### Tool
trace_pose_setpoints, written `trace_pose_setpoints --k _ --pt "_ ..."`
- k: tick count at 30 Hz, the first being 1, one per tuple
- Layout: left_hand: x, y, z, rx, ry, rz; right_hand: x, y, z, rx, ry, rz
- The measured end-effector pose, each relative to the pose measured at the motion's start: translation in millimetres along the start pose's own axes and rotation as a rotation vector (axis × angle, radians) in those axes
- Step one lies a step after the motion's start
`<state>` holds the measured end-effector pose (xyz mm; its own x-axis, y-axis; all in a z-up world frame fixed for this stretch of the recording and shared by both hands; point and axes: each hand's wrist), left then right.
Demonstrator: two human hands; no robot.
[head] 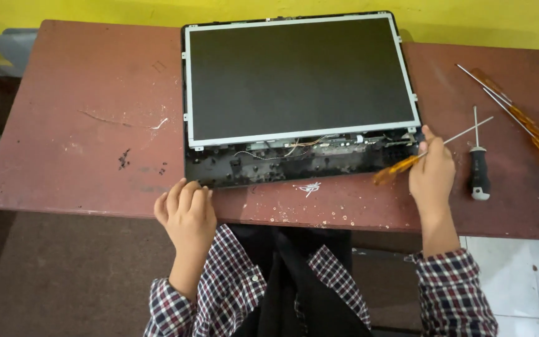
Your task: The person uses a screwdriver to remove screws from the back cover of a black monitor. They then remove the cover to expose the screen and internal components. The person continues to use the screwdriver to remove screws from the metal frame surrounding the screen.
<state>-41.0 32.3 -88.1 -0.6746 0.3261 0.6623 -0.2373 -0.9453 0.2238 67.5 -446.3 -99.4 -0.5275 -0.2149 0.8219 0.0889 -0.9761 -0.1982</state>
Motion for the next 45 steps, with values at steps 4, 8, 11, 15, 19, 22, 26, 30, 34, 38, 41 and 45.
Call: trace_pose_setpoints --k 4,8,11,15,19,22,26,30,34,38,41,45 --pt "-3.9 -2.3 -6.0 0.033 0.036 0.077 -2.9 2.0 -21.9 -0.014 -0.019 -0.003" --pt "-3.4 2.8 -10.1 0.045 0.019 0.026 6.0 -11.8 -22.8 -0.038 -0.031 0.087" --pt "1.3 18.4 -16.7 0.146 -0.099 0.032 9.7 -15.5 -28.4 -0.054 -0.051 0.120" --pt "19.1 36.6 -3.7 0.191 -0.282 -0.010 5.5 -16.1 -44.8 -0.096 -0.025 0.054" --pt "12.2 26.1 5.3 0.167 -0.360 0.028 4.5 -13.1 -67.3 -0.096 -0.023 0.029" --pt "-2.9 6.3 10.3 0.138 -0.443 0.204 14.4 -21.0 -79.2 0.045 0.066 -0.162" --pt "-7.5 0.2 42.5 0.166 -0.469 0.270 15.4 -22.7 -121.0 0.134 0.120 -0.285" --pt "-30.2 -25.2 59.4 0.211 -0.534 0.323 23.5 -36.2 -158.2 0.265 0.123 -0.122" --pt "-37.7 -36.1 72.2 0.274 -0.508 0.210 58.5 -84.9 -155.8 0.344 0.107 0.008" --pt "-23.3 17.6 69.1 0.340 -0.495 -0.009 74.4 -114.0 -159.7 0.284 0.122 0.075" --pt "-17.7 68.0 46.1 0.459 -0.539 -0.428 64.2 -113.4 -182.1 0.195 0.091 0.159" --pt "-5.6 118.6 19.9 0.559 -0.594 -0.845 59.3 -118.2 -196.7 0.325 0.065 0.195"
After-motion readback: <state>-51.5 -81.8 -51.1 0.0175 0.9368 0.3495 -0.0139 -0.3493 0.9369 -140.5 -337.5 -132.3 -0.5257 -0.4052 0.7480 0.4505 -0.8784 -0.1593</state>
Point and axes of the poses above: each hand's wrist, its own z-axis towards the middle knuckle, its own x-axis out of the back of the hand, y = z × x, and after that the axes turned 9 degrees about -z, right-handed
